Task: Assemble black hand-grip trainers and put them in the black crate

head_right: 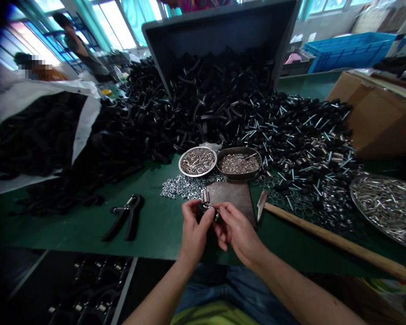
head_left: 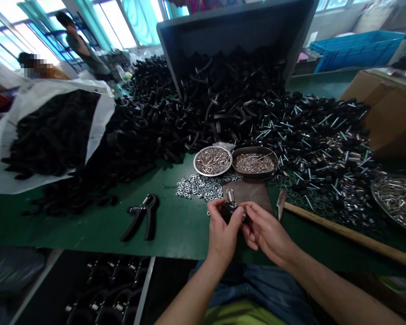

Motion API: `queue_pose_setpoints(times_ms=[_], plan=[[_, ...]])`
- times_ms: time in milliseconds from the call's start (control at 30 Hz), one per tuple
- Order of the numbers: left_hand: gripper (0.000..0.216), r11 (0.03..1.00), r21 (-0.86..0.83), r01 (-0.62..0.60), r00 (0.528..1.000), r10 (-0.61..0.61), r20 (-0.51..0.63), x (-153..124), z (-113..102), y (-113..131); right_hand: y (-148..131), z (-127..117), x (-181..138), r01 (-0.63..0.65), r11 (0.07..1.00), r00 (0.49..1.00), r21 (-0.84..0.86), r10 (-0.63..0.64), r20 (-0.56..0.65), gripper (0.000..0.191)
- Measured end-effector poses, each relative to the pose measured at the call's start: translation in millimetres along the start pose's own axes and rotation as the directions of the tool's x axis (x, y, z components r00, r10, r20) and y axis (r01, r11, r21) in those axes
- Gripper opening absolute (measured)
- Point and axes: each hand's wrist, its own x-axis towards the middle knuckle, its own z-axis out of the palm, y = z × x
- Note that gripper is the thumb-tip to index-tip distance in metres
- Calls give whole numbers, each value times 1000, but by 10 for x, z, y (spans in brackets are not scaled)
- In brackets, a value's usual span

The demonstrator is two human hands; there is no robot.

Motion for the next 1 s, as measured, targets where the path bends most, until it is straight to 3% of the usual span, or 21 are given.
queue_pose_setpoints(times_ms=[67, 100, 167, 233, 267, 333, 400, 433, 500, 700, 867, 1000], plan=[[53, 981, 183, -56, 997, 66, -47, 18, 13, -5, 66, 18, 54, -72, 983, 996, 168, 81, -43, 23], [57, 965, 254, -67, 997, 74, -18, 34, 12, -10, 90, 0, 84, -98, 981, 993, 166, 107, -46, 23], [58, 927, 366, -80, 995, 52, 85, 83, -6, -31, 92, -98, 163, -139, 990, 990, -17, 138, -11, 24], [56, 877, 466, -117, 984, 37, 177, 138, -33, -65, 5, -244, 282, -74, 920, 997, -384, 83, 6, 28], [56, 841, 518, -154, 975, 45, 217, 161, -44, -85, -74, -314, 363, 2, 820, 1000, -573, -2, 1, 29], [56, 749, 610, -259, 952, 94, 290, 189, -49, -121, -284, -399, 577, 162, 500, 966, -851, -255, 34, 27], [54, 641, 668, -377, 918, 164, 361, 192, -35, -143, -514, -380, 855, 263, 159, 882, -952, -440, 170, 22], [52, 594, 682, -426, 899, 194, 392, 188, -24, -147, -616, -332, 1012, 285, -5, 843, -959, -475, 253, 20], [51, 533, 692, -488, 870, 229, 437, 174, -8, -146, -770, -183, 1334, 300, -116, 815, -947, -485, 318, 19], [57, 544, 668, -507, 857, 236, 458, 154, -26, -166, -888, 263, 1998, 384, -271, 804, -883, -372, 464, 17], [59, 566, 648, -510, 855, 250, 454, 161, -40, -207, -880, 398, 2097, 381, -298, 819, -875, -331, 469, 20], [60, 564, 648, -512, 852, 241, 465, 166, -39, -204, -924, 385, 2035, 355, -246, 821, -902, -379, 427, 18]])
